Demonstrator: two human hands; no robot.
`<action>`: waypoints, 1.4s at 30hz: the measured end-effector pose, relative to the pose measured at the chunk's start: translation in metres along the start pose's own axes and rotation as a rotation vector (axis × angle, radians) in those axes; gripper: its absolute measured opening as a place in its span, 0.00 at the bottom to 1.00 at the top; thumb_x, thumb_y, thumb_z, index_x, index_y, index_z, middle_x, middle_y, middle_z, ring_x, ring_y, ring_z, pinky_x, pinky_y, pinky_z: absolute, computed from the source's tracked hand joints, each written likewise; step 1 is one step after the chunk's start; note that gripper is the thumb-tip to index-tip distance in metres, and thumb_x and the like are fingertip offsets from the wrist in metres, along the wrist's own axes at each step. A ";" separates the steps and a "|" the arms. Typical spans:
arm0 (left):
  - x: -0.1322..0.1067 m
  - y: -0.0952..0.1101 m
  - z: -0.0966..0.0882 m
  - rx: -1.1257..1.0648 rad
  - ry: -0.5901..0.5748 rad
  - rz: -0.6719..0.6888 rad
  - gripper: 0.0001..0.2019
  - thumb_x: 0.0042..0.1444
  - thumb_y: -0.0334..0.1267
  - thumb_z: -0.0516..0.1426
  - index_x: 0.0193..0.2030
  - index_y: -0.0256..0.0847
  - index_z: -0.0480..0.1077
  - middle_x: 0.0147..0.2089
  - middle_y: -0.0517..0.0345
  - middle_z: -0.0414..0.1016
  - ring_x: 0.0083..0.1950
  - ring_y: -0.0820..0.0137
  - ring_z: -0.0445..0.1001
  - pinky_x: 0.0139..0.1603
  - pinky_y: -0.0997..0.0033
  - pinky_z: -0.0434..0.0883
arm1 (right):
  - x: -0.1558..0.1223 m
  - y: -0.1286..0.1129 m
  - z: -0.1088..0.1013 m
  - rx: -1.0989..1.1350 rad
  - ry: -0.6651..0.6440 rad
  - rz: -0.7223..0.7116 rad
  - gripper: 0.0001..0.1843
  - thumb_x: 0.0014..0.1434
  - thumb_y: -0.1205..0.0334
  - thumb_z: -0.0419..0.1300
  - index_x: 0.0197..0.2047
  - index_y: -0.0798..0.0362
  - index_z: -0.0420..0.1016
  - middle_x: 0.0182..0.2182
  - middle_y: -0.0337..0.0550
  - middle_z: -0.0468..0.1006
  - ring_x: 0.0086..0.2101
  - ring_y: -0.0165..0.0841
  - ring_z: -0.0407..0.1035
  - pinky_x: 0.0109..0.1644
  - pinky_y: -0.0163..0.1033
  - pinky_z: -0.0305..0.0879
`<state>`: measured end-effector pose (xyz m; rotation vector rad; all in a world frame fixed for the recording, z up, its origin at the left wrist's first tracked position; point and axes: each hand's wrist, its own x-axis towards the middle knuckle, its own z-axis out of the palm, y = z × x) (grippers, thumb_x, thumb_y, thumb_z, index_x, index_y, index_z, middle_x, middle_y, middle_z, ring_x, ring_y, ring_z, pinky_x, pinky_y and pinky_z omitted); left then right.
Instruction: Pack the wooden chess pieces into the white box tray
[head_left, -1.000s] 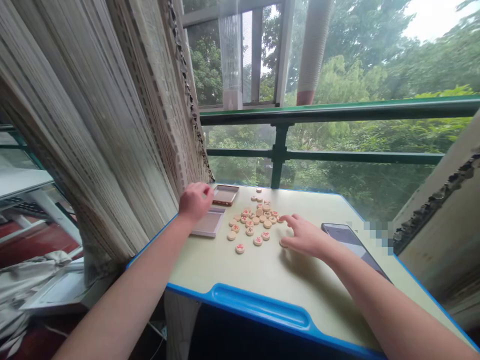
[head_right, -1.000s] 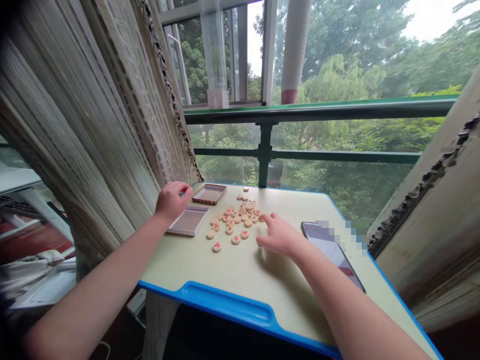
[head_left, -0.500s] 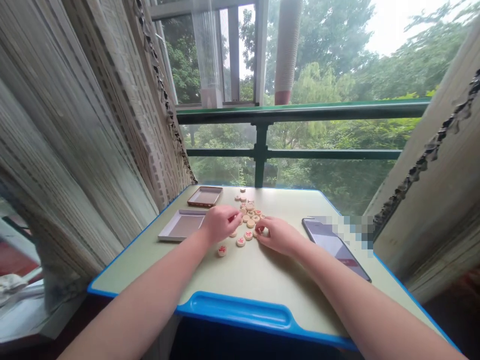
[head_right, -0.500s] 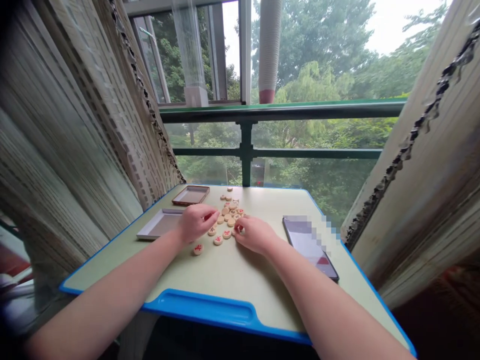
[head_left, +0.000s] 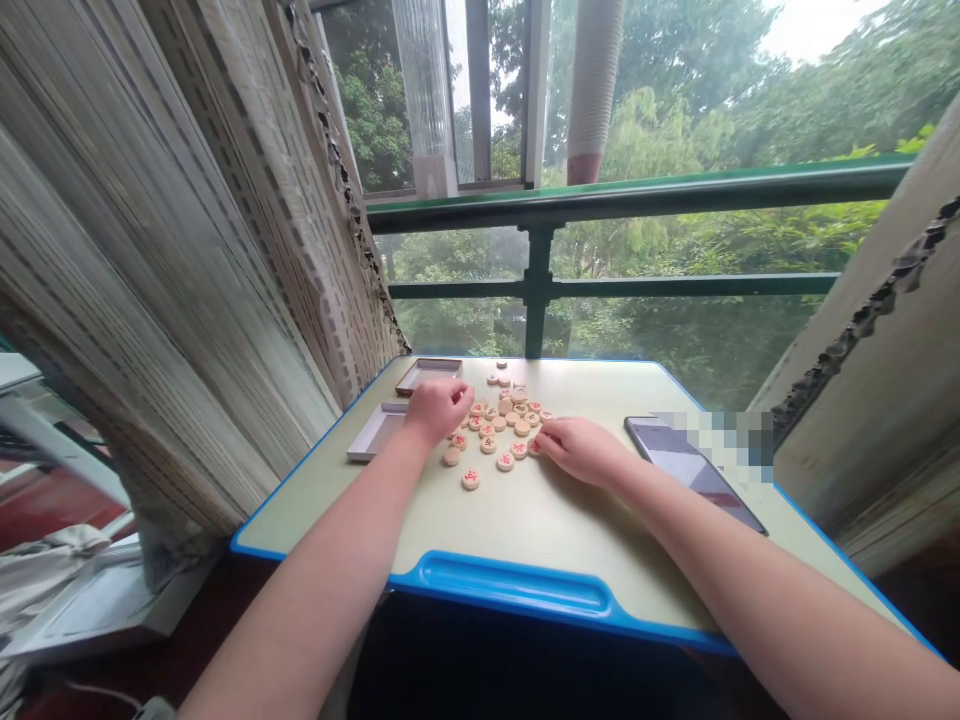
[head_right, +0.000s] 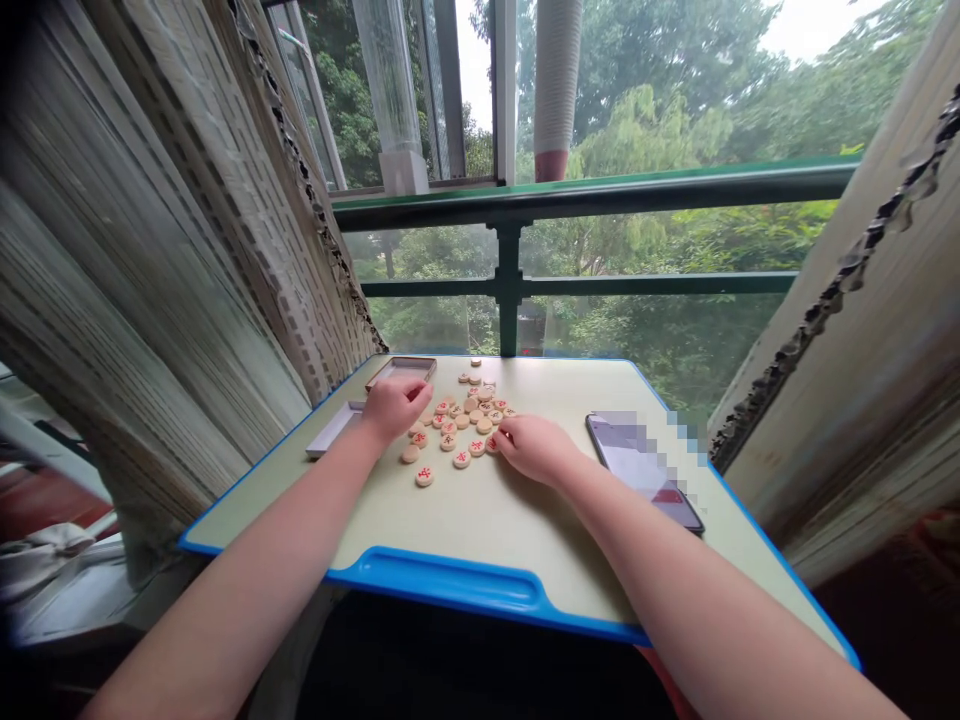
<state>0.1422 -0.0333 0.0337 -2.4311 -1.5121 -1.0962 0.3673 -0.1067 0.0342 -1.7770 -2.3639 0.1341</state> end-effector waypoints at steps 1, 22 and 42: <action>0.000 0.000 0.001 -0.008 -0.020 -0.004 0.15 0.54 0.40 0.50 0.23 0.39 0.73 0.24 0.55 0.73 0.28 0.70 0.67 0.32 0.71 0.60 | 0.000 0.000 0.001 -0.001 0.002 0.008 0.16 0.60 0.56 0.48 0.30 0.52 0.74 0.32 0.46 0.77 0.31 0.33 0.68 0.30 0.34 0.54; -0.004 0.007 0.018 -0.218 -0.413 0.195 0.16 0.47 0.27 0.51 0.36 0.42 0.78 0.36 0.56 0.78 0.40 0.66 0.72 0.44 0.69 0.68 | 0.003 0.000 0.002 0.029 0.127 0.133 0.12 0.56 0.53 0.55 0.34 0.49 0.77 0.37 0.43 0.78 0.35 0.35 0.69 0.36 0.35 0.59; -0.009 0.025 0.018 -0.199 -0.371 0.325 0.17 0.52 0.28 0.48 0.42 0.40 0.76 0.46 0.57 0.76 0.50 0.67 0.69 0.55 0.67 0.65 | 0.006 0.004 0.007 0.008 0.152 0.138 0.13 0.56 0.54 0.54 0.37 0.46 0.78 0.38 0.42 0.79 0.36 0.34 0.71 0.35 0.34 0.60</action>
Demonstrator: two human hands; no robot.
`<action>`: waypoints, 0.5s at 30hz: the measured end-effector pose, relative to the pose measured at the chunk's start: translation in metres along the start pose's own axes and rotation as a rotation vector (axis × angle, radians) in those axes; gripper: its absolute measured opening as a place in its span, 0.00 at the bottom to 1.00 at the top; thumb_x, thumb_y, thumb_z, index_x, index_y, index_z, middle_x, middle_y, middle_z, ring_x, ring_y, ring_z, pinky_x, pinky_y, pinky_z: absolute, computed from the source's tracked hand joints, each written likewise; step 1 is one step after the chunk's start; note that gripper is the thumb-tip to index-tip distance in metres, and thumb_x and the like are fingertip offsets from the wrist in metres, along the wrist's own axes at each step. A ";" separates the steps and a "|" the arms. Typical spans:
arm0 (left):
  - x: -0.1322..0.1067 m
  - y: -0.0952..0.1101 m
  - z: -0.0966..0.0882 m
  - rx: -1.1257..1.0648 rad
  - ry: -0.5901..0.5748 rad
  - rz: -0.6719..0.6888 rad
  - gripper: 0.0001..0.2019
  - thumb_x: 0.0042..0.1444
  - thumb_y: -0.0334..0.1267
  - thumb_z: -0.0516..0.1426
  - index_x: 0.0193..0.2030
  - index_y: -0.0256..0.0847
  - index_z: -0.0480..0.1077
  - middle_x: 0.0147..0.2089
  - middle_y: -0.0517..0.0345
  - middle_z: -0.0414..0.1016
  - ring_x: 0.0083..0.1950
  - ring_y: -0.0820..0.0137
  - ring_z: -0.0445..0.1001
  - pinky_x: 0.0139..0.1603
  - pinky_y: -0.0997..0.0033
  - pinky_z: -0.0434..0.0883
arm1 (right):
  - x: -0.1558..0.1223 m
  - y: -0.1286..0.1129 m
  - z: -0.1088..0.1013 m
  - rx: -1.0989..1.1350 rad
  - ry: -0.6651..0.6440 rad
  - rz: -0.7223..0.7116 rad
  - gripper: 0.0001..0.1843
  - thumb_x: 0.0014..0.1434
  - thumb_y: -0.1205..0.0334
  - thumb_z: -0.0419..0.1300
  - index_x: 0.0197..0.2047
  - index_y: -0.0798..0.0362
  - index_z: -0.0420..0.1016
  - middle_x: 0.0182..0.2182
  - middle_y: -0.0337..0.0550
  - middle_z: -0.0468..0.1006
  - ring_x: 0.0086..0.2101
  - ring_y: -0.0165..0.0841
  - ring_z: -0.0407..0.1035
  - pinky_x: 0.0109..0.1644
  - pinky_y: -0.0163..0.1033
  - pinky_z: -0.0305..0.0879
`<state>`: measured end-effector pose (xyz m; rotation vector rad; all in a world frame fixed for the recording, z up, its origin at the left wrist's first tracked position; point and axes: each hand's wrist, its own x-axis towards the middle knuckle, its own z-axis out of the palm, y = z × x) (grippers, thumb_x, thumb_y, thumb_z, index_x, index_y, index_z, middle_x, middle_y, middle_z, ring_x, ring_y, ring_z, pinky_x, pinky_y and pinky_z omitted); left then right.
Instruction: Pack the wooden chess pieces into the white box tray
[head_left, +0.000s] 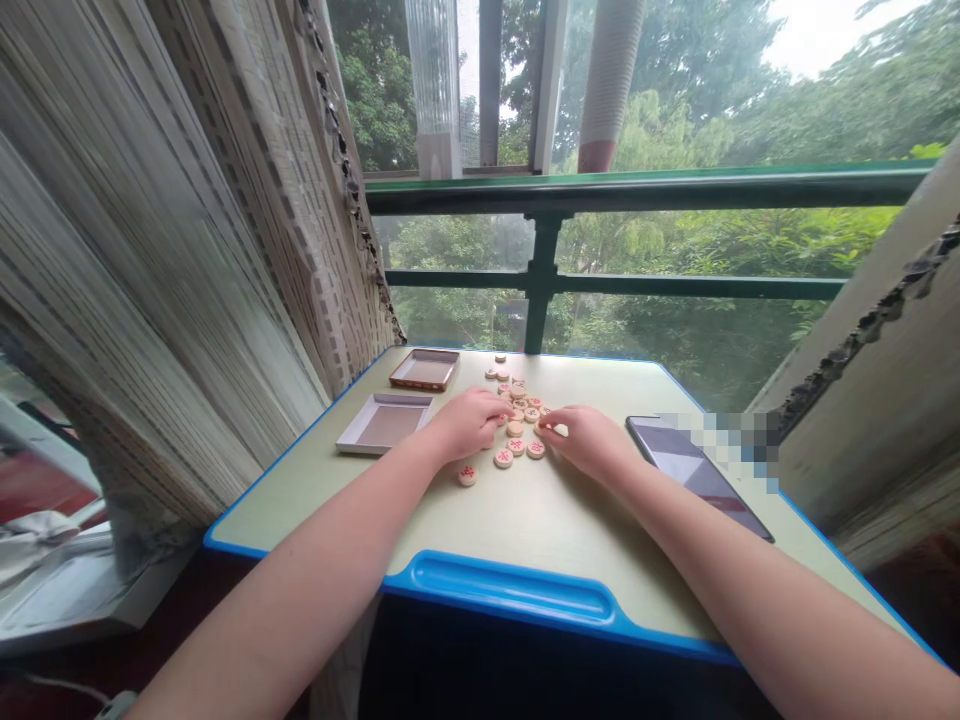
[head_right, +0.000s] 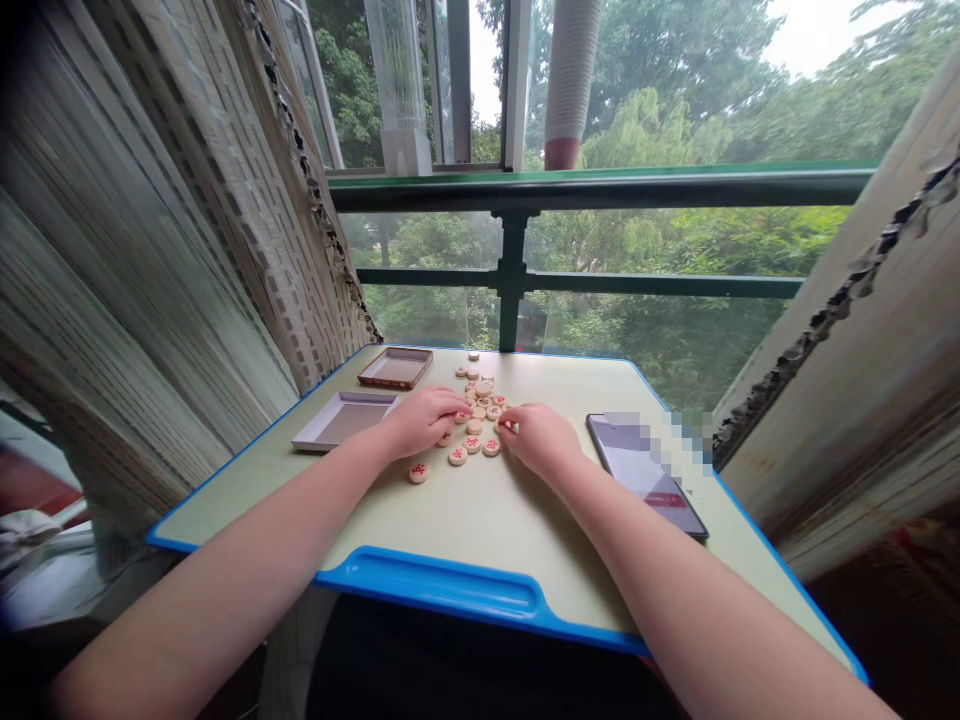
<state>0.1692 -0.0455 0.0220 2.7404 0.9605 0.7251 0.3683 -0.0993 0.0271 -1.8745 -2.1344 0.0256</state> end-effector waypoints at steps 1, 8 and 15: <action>0.000 0.004 0.000 -0.011 -0.013 0.019 0.17 0.52 0.28 0.49 0.42 0.41 0.76 0.47 0.57 0.76 0.51 0.67 0.68 0.56 0.68 0.64 | 0.000 0.000 0.001 -0.001 0.003 -0.009 0.13 0.57 0.54 0.54 0.37 0.46 0.79 0.38 0.42 0.79 0.37 0.35 0.71 0.36 0.34 0.60; -0.001 0.009 0.002 -0.025 -0.110 -0.040 0.14 0.45 0.28 0.52 0.35 0.43 0.77 0.43 0.59 0.77 0.52 0.66 0.68 0.54 0.70 0.65 | 0.001 0.000 0.004 0.000 -0.007 -0.069 0.14 0.60 0.58 0.50 0.38 0.49 0.77 0.37 0.44 0.79 0.38 0.35 0.70 0.38 0.34 0.59; -0.001 0.006 0.000 0.022 -0.058 -0.063 0.11 0.50 0.33 0.53 0.35 0.42 0.77 0.37 0.55 0.76 0.46 0.67 0.70 0.49 0.71 0.67 | 0.004 -0.001 0.005 0.021 -0.014 -0.048 0.19 0.63 0.59 0.45 0.30 0.53 0.73 0.32 0.46 0.77 0.32 0.33 0.68 0.32 0.34 0.55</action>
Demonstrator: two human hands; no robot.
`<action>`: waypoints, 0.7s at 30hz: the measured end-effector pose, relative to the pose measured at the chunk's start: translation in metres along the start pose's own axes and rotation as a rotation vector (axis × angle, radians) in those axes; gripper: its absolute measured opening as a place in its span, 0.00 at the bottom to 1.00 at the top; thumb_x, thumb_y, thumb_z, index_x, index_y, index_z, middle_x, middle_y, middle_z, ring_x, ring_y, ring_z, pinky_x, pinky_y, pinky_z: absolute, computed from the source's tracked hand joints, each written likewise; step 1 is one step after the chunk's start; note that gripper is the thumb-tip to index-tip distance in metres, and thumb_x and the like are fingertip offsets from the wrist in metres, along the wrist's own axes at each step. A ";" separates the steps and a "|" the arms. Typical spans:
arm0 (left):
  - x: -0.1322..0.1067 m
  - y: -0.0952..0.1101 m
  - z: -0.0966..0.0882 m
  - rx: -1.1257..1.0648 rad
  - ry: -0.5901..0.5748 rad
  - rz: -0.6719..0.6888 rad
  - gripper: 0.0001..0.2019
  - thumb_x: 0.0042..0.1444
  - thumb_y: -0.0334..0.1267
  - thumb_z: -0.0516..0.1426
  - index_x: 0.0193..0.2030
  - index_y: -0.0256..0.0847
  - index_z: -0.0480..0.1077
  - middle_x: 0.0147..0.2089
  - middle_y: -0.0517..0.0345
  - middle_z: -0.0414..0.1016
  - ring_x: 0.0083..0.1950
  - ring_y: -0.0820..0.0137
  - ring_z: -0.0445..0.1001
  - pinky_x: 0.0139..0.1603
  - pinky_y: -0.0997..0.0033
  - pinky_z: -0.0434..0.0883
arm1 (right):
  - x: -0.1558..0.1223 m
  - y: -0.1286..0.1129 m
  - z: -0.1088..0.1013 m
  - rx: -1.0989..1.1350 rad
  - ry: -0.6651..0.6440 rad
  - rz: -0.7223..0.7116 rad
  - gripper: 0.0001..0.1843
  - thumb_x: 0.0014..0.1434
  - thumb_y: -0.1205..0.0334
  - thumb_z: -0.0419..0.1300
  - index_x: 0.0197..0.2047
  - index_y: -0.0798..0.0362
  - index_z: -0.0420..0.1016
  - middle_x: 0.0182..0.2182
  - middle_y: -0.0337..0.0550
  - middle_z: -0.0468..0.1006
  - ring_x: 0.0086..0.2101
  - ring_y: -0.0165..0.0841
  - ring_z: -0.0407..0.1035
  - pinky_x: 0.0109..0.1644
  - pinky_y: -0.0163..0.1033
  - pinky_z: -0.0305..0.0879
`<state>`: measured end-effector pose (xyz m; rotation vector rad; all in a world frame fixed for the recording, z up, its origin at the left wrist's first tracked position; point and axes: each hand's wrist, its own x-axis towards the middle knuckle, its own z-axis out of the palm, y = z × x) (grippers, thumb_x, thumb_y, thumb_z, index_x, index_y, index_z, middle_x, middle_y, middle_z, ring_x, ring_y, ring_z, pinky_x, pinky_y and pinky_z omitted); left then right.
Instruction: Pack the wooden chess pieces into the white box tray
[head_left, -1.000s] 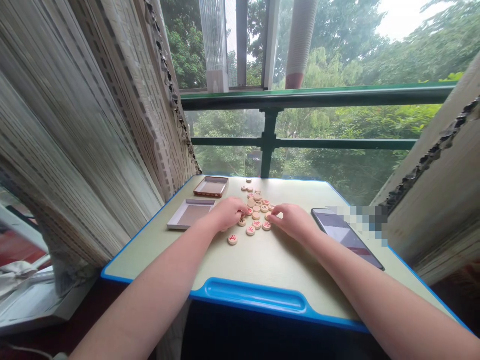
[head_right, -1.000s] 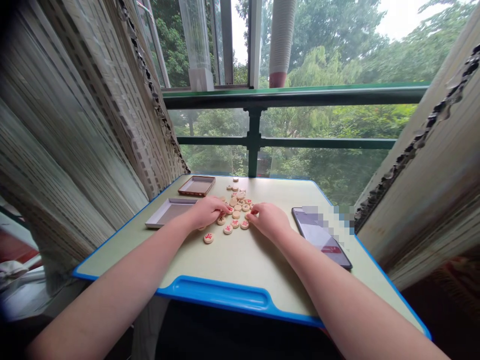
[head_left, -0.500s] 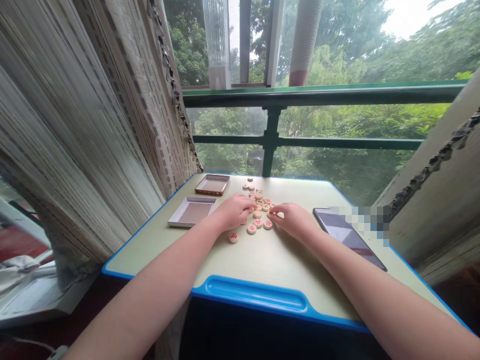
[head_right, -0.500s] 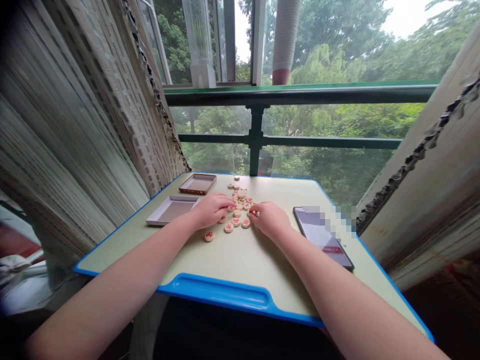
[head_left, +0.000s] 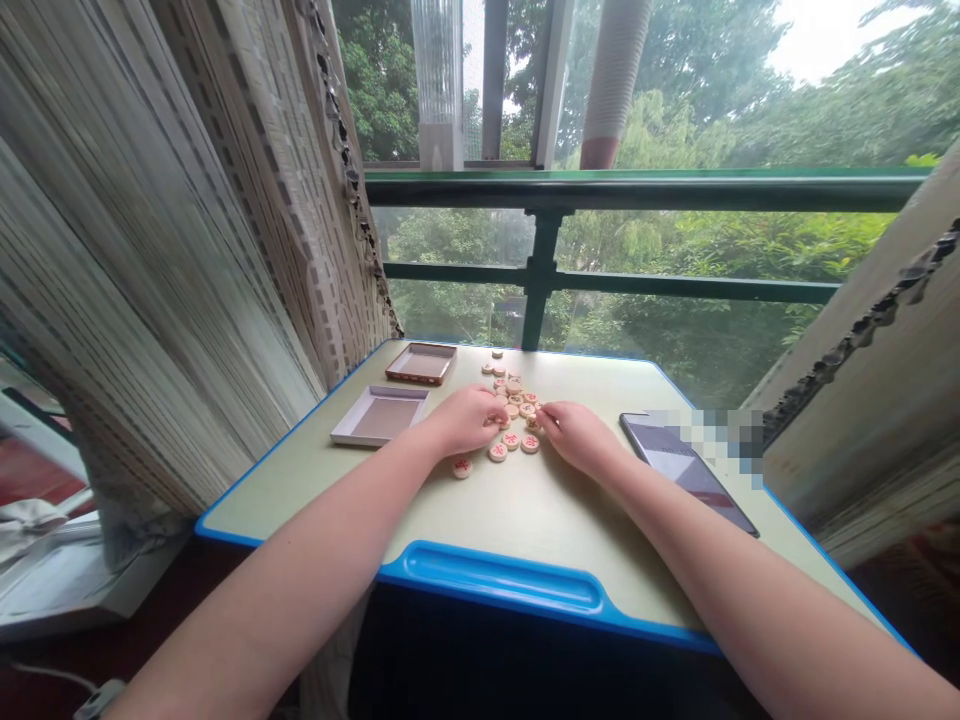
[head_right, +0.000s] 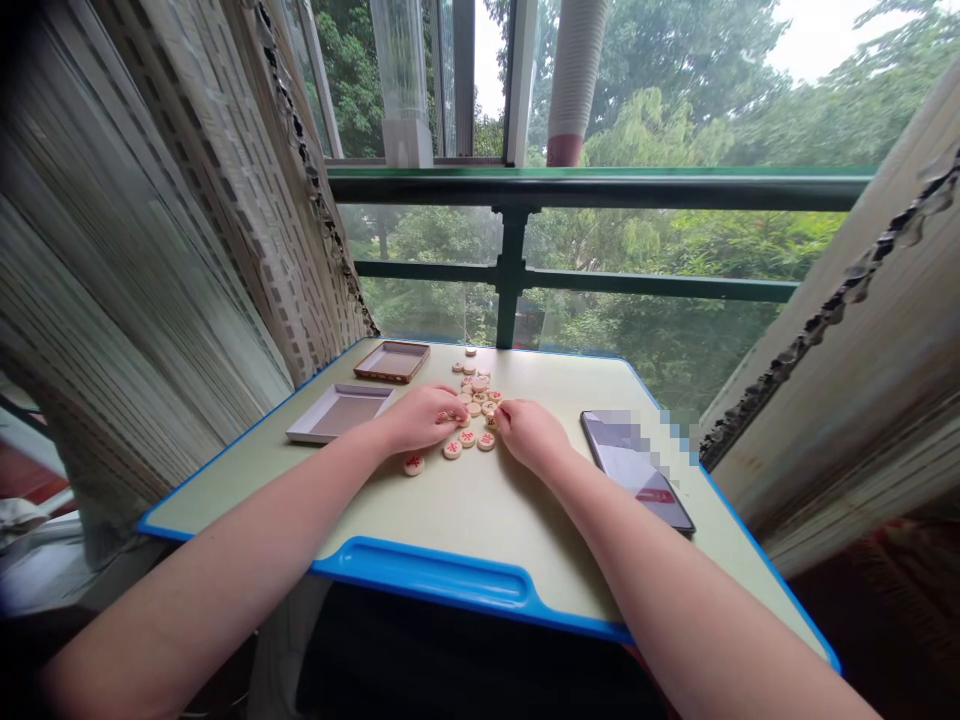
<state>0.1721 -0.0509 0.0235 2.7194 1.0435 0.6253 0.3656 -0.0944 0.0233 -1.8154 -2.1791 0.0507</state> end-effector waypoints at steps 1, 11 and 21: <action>0.000 0.001 0.000 0.012 0.002 0.009 0.11 0.51 0.35 0.53 0.36 0.42 0.77 0.36 0.55 0.75 0.44 0.67 0.70 0.48 0.70 0.67 | 0.000 0.001 0.000 -0.005 0.000 0.004 0.19 0.63 0.59 0.44 0.29 0.53 0.73 0.31 0.46 0.77 0.31 0.33 0.68 0.32 0.34 0.54; -0.001 0.003 0.001 0.070 0.034 -0.020 0.10 0.51 0.36 0.53 0.37 0.41 0.76 0.37 0.54 0.75 0.44 0.64 0.69 0.47 0.67 0.66 | -0.002 0.004 0.002 -0.020 0.099 0.018 0.14 0.59 0.62 0.49 0.40 0.51 0.76 0.38 0.46 0.76 0.37 0.35 0.68 0.36 0.36 0.59; 0.000 -0.013 -0.010 0.230 -0.013 -0.147 0.18 0.47 0.24 0.52 0.41 0.42 0.76 0.43 0.53 0.75 0.49 0.61 0.68 0.50 0.65 0.67 | -0.006 -0.001 0.006 0.137 0.101 -0.285 0.16 0.59 0.60 0.52 0.48 0.50 0.75 0.46 0.47 0.74 0.46 0.39 0.65 0.51 0.45 0.61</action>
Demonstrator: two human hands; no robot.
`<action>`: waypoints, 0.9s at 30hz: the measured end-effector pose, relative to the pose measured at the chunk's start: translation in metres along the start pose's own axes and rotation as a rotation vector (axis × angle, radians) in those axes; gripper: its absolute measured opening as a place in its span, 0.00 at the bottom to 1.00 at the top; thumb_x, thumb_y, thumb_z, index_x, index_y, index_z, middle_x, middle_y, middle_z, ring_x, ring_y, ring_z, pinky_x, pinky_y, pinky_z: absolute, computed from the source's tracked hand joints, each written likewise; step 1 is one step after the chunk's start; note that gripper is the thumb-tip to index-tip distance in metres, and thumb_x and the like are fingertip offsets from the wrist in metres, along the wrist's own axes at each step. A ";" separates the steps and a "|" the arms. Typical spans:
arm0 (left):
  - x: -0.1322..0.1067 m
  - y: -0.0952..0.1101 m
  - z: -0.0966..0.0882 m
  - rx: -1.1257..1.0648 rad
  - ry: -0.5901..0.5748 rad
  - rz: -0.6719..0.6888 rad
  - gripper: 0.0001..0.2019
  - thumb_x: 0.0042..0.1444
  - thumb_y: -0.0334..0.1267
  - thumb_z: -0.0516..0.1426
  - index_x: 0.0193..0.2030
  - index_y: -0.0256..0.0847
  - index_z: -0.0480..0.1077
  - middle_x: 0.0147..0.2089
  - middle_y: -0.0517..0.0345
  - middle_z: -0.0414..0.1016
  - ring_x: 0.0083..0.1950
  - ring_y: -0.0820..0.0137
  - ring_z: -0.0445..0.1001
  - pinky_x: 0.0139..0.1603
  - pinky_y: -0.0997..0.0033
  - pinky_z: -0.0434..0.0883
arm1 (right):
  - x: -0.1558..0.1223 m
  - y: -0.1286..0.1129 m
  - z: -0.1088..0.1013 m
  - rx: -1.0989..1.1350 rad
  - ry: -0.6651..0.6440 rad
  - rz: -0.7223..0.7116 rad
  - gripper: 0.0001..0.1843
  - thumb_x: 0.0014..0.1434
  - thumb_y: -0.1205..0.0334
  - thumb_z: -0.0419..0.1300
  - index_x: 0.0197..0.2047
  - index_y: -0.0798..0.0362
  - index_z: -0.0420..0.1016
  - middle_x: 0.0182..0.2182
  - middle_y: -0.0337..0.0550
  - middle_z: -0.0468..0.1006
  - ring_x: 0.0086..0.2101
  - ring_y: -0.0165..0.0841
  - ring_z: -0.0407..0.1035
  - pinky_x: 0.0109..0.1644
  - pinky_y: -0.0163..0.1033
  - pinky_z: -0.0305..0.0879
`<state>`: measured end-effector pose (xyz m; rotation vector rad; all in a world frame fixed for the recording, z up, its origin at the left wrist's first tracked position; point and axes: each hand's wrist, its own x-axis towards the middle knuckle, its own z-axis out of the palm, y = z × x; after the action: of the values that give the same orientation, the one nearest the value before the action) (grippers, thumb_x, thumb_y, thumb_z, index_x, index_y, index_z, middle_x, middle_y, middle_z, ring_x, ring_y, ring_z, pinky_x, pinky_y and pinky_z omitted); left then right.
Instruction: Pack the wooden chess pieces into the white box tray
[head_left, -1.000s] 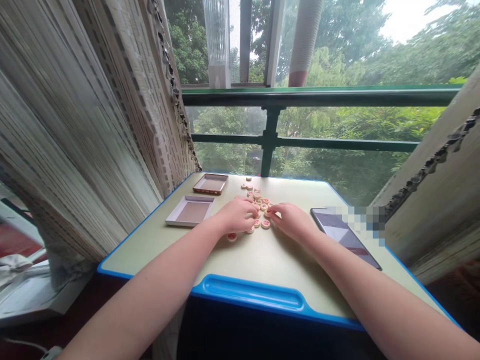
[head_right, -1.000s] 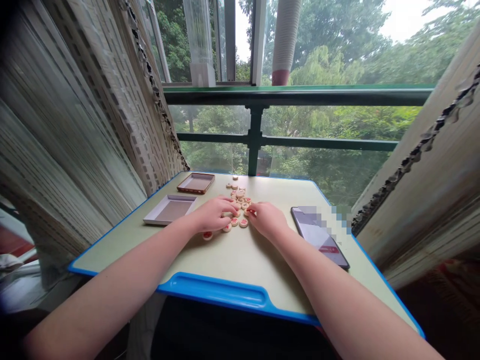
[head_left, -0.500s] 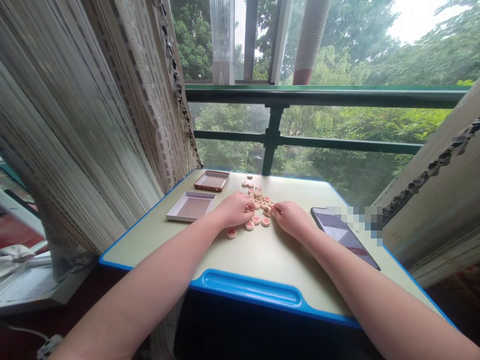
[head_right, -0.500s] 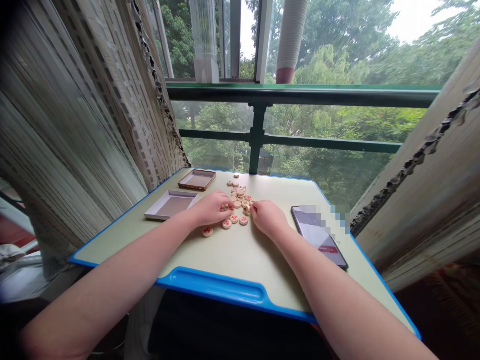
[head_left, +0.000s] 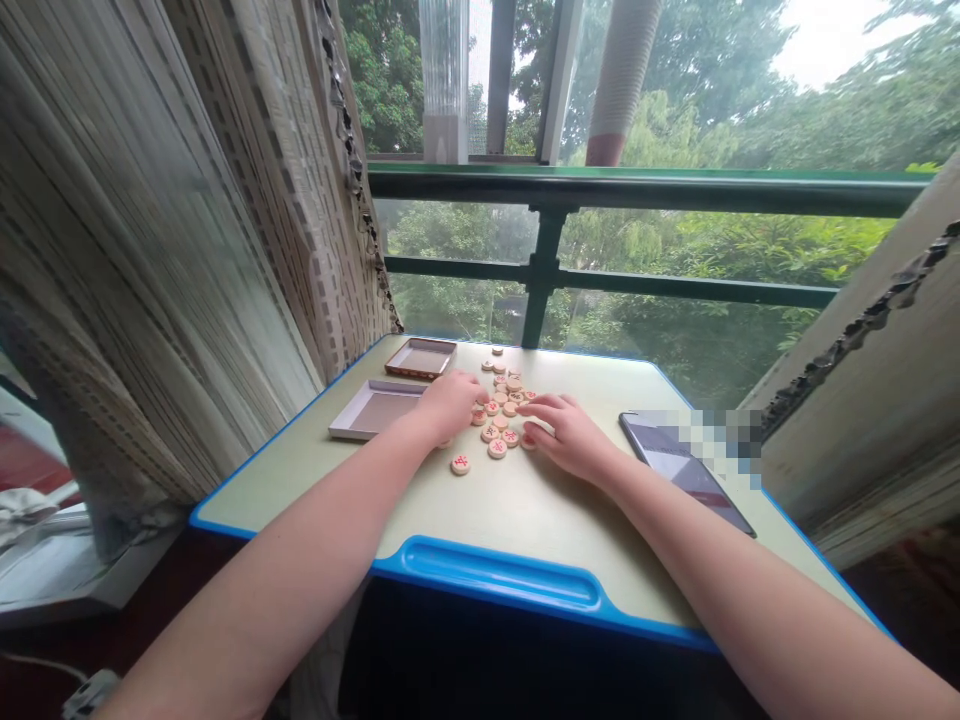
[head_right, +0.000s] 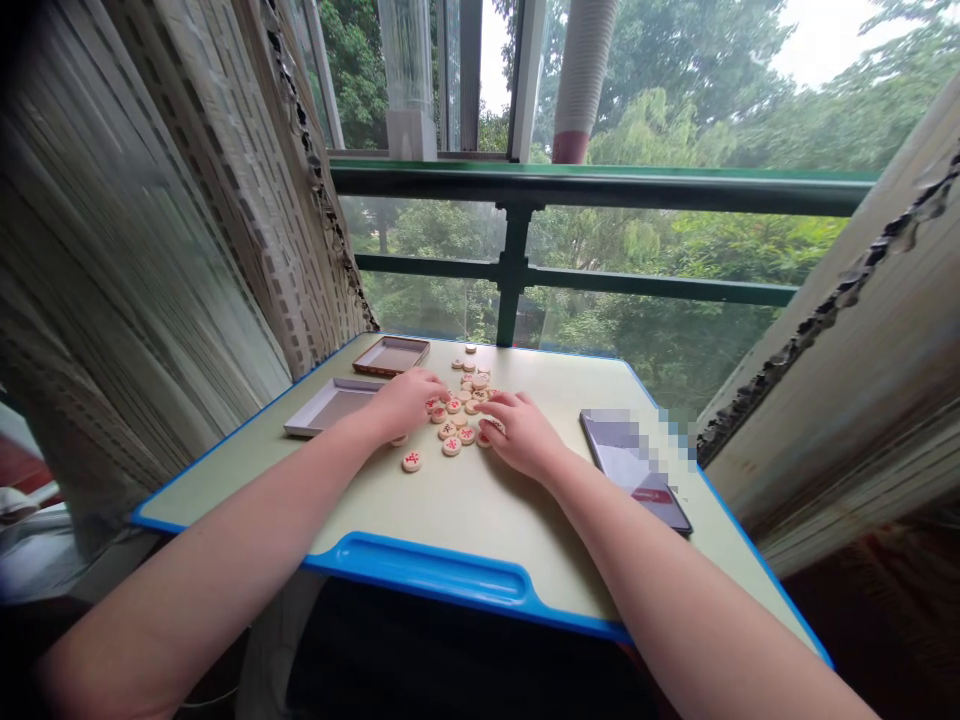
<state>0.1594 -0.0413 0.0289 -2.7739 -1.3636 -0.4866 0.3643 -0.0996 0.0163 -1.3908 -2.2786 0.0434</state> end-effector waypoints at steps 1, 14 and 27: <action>-0.001 -0.001 -0.002 0.019 -0.008 -0.031 0.19 0.47 0.24 0.51 0.43 0.42 0.75 0.44 0.53 0.74 0.49 0.61 0.68 0.50 0.65 0.67 | -0.001 -0.002 0.000 0.009 -0.008 -0.068 0.16 0.60 0.58 0.52 0.49 0.49 0.74 0.48 0.46 0.73 0.48 0.39 0.63 0.52 0.46 0.60; 0.001 0.005 0.009 -0.158 -0.049 0.134 0.19 0.59 0.46 0.45 0.45 0.44 0.73 0.48 0.56 0.75 0.49 0.65 0.70 0.52 0.67 0.65 | 0.000 -0.004 0.002 -0.032 -0.054 -0.116 0.18 0.60 0.54 0.52 0.50 0.50 0.73 0.49 0.49 0.73 0.50 0.41 0.62 0.55 0.49 0.57; 0.009 -0.002 0.016 -0.171 0.077 -0.061 0.15 0.51 0.29 0.49 0.41 0.39 0.74 0.46 0.52 0.74 0.49 0.64 0.69 0.53 0.67 0.65 | 0.001 -0.008 0.003 0.002 -0.031 -0.123 0.13 0.59 0.58 0.54 0.44 0.51 0.75 0.42 0.46 0.75 0.45 0.39 0.63 0.52 0.45 0.59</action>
<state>0.1675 -0.0307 0.0159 -2.8160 -1.4582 -0.7379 0.3559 -0.1023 0.0157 -1.2549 -2.3840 0.0282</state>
